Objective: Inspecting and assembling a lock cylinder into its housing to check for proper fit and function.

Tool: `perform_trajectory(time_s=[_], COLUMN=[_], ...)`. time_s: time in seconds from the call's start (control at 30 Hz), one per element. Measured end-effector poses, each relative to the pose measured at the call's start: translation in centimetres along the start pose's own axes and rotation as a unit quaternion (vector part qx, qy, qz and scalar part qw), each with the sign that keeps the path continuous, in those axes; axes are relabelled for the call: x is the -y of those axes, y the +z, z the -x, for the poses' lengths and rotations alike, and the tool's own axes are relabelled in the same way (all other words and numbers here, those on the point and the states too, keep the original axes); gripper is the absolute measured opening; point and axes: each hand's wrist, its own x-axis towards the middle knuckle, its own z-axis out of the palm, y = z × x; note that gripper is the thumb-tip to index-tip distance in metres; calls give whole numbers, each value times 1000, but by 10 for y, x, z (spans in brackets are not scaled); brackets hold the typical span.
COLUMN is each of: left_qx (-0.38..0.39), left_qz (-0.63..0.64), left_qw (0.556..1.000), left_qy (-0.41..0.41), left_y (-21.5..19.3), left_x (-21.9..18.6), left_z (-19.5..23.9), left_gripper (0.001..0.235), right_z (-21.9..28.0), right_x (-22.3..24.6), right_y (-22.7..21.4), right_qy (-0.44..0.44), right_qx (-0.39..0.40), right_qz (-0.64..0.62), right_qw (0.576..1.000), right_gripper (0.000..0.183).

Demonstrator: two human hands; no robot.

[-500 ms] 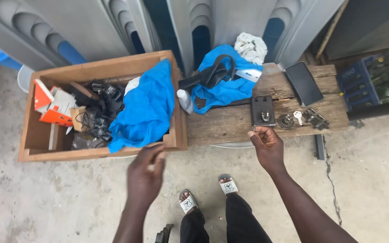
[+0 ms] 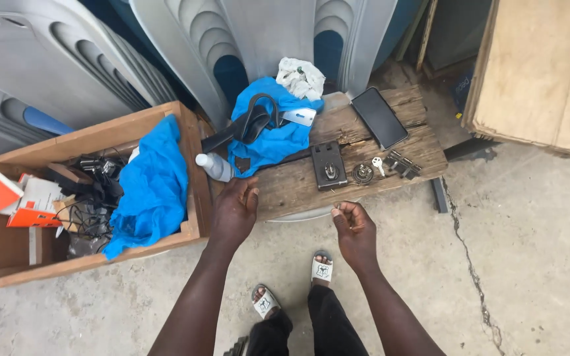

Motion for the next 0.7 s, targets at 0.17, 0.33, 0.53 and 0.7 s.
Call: perform_trajectory(time_s=[0.17, 0.33, 0.53, 0.7], left_qx=[-29, -4, 104, 209], left_qz=[0, 42, 57, 111], left_qw=[999, 999, 991, 943], left_qy=[14, -11, -59, -232], left_y=[21, 37, 94, 152], left_x=[1, -1, 12, 21], left_z=[-22, -38, -54, -60], left_gripper=[25, 21, 17, 44], right_z=[-20, -56, -107, -99], right_x=[27, 57, 43, 53], right_y=[0, -3, 2, -6], right_qy=[-16, -32, 3, 85], right_qx=[29, 3, -74, -48], right_qz=[9, 64, 114, 119], right_qw=[999, 997, 991, 988], right_gripper=[11, 13, 20, 17])
